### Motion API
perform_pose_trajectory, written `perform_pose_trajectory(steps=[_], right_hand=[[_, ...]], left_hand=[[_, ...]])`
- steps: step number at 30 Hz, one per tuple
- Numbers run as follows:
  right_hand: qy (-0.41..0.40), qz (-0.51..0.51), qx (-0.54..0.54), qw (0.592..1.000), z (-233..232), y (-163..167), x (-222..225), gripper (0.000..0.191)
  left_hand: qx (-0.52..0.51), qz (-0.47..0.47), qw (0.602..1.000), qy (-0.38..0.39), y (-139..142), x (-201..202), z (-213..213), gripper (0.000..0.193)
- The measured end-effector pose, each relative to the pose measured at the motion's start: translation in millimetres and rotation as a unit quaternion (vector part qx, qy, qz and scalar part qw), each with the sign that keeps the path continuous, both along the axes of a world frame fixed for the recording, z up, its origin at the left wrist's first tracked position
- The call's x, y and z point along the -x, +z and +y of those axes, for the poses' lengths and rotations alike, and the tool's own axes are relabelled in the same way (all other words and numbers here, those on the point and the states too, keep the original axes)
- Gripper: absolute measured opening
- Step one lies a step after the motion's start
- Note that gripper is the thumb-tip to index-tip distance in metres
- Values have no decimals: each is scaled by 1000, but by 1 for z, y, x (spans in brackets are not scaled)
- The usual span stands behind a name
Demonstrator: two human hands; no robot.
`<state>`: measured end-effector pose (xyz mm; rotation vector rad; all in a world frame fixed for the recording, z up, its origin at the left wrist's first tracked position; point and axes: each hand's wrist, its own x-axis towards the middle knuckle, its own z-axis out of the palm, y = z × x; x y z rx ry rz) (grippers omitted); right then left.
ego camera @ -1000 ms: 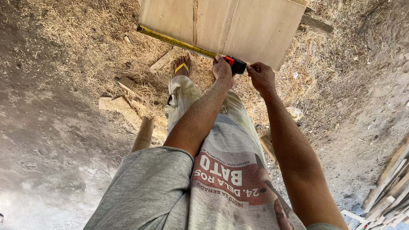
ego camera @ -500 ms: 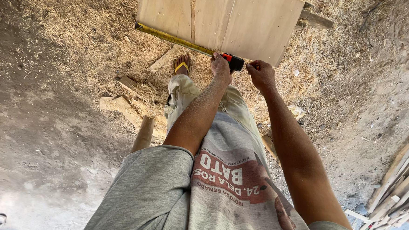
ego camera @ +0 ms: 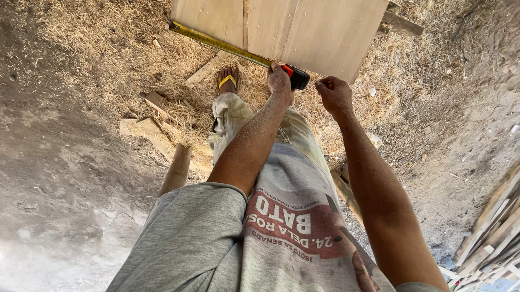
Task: The person hammers a thin wooden strip onto a large wood panel on a workbench, then uses a tape measure to take repeated measurements along the panel's edges and marks positions on the wood. They reposition the tape measure several times to measure different sections of the panel.
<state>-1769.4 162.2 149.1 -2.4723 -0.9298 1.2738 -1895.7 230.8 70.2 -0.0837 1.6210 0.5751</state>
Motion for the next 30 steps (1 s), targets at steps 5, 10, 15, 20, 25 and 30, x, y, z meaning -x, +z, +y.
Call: perform_pose_trajectory(steps=[5, 10, 15, 20, 25, 30], right_hand=[[-11, -6, -6, 1000, 5, 0, 4, 32], [-35, 39, -128, 990, 14, -3, 4, 34], [-35, 37, -111, 992, 21, 0, 6, 34], [-19, 47, -115, 992, 21, 2, 10, 36], [-16, 42, -87, 995, 17, 1, 9, 38], [-15, 29, -68, 997, 19, 5, 10, 35]], left_hand=[[26, -59, 997, 29, 11, 2, -3, 59], [12, -73, 996, 49, 10, 2, -5, 64], [-7, -47, 998, 29, 7, 3, -3, 69], [10, -29, 999, 8, 15, 5, -1, 69], [20, -38, 999, 3, 14, 4, -4, 71], [-38, 93, 921, -376, 13, -1, -7, 71]])
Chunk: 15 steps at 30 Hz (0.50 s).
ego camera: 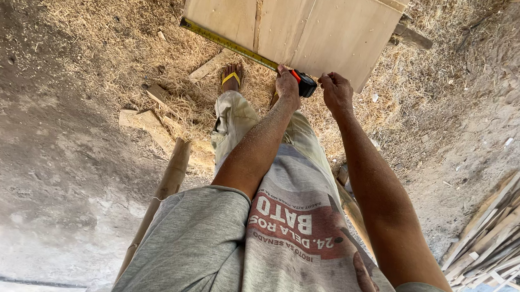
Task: The person hammers a thin wooden strip onto a large wood panel on a workbench, then uses a tape measure to take repeated measurements along the panel's edges and marks positions on the wood. They reposition the tape measure several times to measure different sections of the panel.
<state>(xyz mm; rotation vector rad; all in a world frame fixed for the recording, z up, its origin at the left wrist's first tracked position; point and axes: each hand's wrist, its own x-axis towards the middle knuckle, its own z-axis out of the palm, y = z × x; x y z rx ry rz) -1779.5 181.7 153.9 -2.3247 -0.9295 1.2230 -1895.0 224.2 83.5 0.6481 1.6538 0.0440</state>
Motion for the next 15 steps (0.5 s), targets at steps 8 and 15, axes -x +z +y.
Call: perform_pose_trajectory(steps=[8, 15], right_hand=[[37, -107, -1, 994, 7, -4, 3, 26], [55, -111, -51, 991, 10, -20, 1, 27]], left_hand=[[145, -100, 921, 348, 7, -3, -4, 83], [176, -132, 893, 393, -3, -14, -16, 78]])
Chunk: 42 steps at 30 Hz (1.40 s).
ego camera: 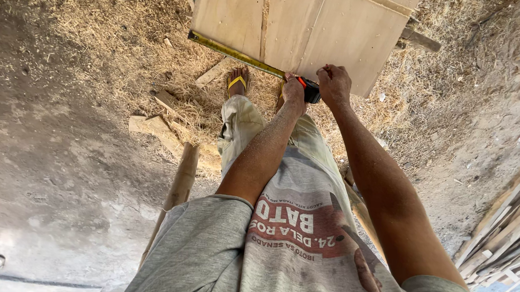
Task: The person hammers a thin wooden strip onto a large wood panel on a workbench, then uses a tape measure to take repeated measurements along the panel's edges and marks positions on the wood. They reposition the tape measure several times to measure different sections of the panel.
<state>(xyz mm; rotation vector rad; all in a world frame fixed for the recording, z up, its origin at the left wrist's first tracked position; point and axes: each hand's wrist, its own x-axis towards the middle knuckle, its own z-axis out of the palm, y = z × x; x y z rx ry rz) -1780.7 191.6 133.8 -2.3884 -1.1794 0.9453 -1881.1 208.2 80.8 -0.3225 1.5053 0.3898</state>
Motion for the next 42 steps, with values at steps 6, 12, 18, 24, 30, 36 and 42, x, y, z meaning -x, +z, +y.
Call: perform_pose_trajectory(steps=[6, 12, 18, 24, 30, 36, 42], right_hand=[[14, 87, -35, 996, 14, -2, 14, 37], [89, 167, 3, 982, 27, 5, 28, 62], [114, 150, 25, 982, 33, 6, 42, 49], [146, 186, 27, 971, 30, -4, 39, 16], [155, 158, 6, 975, 26, -13, 33, 14], [116, 174, -6, 978, 23, -17, 36, 15], [150, 140, -24, 979, 35, -8, 42, 24]], left_hand=[[-16, -6, 999, 31, 2, -4, -9, 82], [-56, -6, 998, -39, 9, -1, -17, 77], [-76, -45, 994, -59, 8, 2, -23, 69], [-82, -66, 994, -4, -1, -1, -25, 63], [-83, -73, 993, 44, -12, -3, -23, 58], [-101, -96, 984, 115, -24, 0, -23, 52], [-73, 7, 994, 76, -2, 13, -10, 56]])
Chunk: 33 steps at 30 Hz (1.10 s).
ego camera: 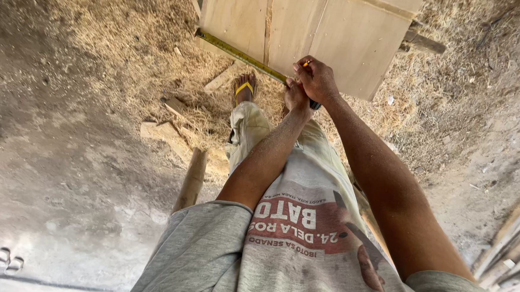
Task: The person hammers a thin wooden strip onto a large wood panel on a workbench, then uses a tape measure to take repeated measurements along the panel's edges and marks positions on the wood. They reposition the tape measure several times to measure different sections of the panel.
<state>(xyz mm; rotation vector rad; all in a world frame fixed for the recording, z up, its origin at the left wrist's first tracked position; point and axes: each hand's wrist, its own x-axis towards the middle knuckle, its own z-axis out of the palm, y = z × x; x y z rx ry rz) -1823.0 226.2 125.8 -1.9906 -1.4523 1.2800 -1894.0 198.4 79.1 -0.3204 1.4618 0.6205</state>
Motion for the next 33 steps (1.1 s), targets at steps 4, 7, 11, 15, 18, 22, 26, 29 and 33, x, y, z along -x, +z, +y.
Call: perform_pose_trajectory(steps=[4, 7, 11, 15, 18, 22, 26, 29, 33], right_hand=[[-18, -90, -71, 993, 17, 7, 8, 32], [-40, -90, -191, 977, 28, 12, 12, 31], [-104, -24, -122, 987, 37, 21, 11, 13], [-111, -41, -127, 985, 35, 26, 7, 11], [-139, -11, -71, 988, 27, 26, 2, 13], [-158, -57, -20, 986, 17, 19, -7, 17], [-192, -55, 8, 980, 8, 14, -9, 24], [-221, -2, 61, 973, 4, 13, -3, 33], [-232, 20, 53, 971, 1, 8, 6, 34]], left_hand=[[-36, 96, 991, -83, 3, 17, 21, 60], [-67, 73, 995, -19, -7, 30, 39, 67], [-85, 100, 986, -99, -11, 52, 64, 74], [-118, 59, 988, -83, -3, 56, 82, 62], [-150, 14, 977, -148, 3, 53, 88, 56], [-116, -7, 960, -256, 5, 50, 90, 44], [-91, -64, 932, -346, 5, 50, 87, 42], [-116, -89, 909, -391, 2, 52, 83, 42], [-126, -148, 895, -402, -7, 61, 83, 31]])
